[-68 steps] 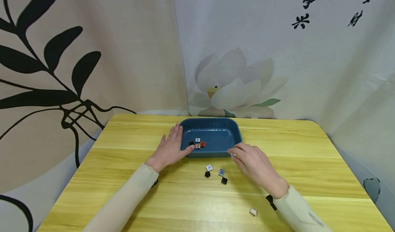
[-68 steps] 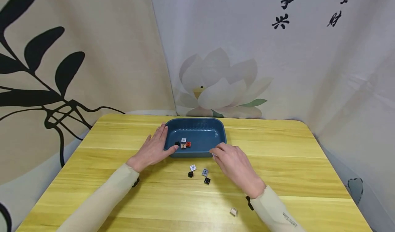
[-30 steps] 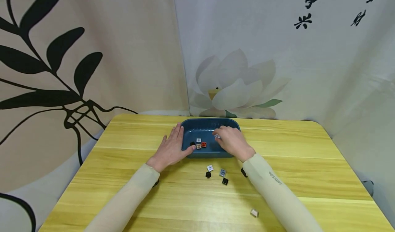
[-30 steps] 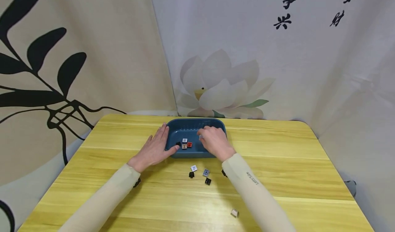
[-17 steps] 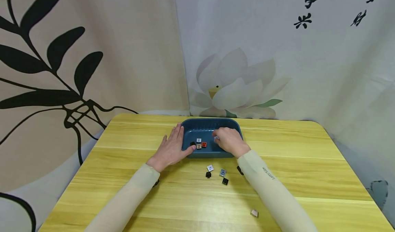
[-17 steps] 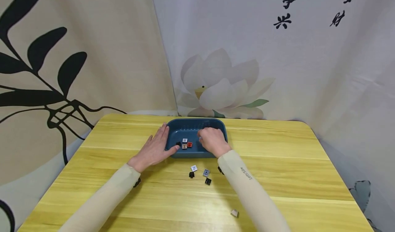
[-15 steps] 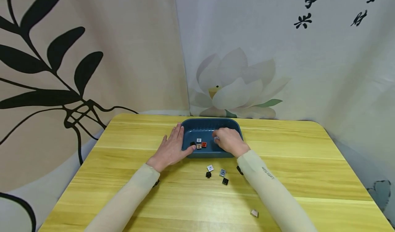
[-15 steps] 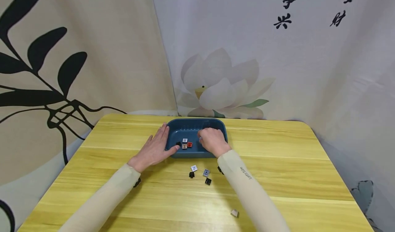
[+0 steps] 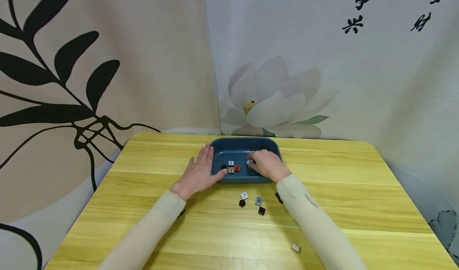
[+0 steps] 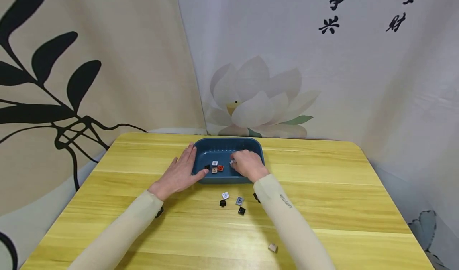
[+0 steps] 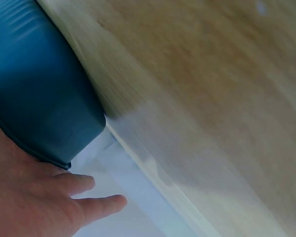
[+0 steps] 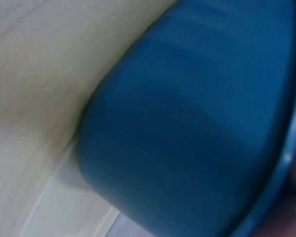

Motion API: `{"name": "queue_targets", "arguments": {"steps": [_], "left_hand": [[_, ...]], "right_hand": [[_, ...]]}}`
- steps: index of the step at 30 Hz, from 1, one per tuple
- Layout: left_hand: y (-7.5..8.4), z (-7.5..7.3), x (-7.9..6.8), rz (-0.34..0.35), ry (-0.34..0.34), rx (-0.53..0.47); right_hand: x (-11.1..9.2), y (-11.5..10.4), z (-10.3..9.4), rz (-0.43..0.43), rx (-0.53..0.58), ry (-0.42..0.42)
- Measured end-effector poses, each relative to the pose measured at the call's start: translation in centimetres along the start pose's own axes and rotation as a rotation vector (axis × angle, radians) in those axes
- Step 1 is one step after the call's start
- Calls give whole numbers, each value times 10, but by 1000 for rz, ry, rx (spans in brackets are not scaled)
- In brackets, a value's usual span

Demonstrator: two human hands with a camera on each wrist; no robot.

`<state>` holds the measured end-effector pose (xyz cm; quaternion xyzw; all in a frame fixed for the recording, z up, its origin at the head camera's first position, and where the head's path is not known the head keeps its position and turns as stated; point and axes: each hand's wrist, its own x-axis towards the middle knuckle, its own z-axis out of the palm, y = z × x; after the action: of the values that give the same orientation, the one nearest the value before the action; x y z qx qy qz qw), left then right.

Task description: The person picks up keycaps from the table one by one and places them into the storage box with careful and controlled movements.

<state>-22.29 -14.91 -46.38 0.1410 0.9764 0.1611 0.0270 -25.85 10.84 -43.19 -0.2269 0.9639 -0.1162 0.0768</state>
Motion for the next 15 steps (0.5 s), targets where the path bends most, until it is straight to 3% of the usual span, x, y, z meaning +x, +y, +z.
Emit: {"name": "queue_targets", "arguments": {"steps": [11, 15], "left_hand": [[2, -3, 0, -5, -17, 7], [2, -2, 0, -6, -14, 5]], "right_hand": [[-43, 3, -12, -78, -27, 242], [-61, 5, -15, -78, -54, 284]]}}
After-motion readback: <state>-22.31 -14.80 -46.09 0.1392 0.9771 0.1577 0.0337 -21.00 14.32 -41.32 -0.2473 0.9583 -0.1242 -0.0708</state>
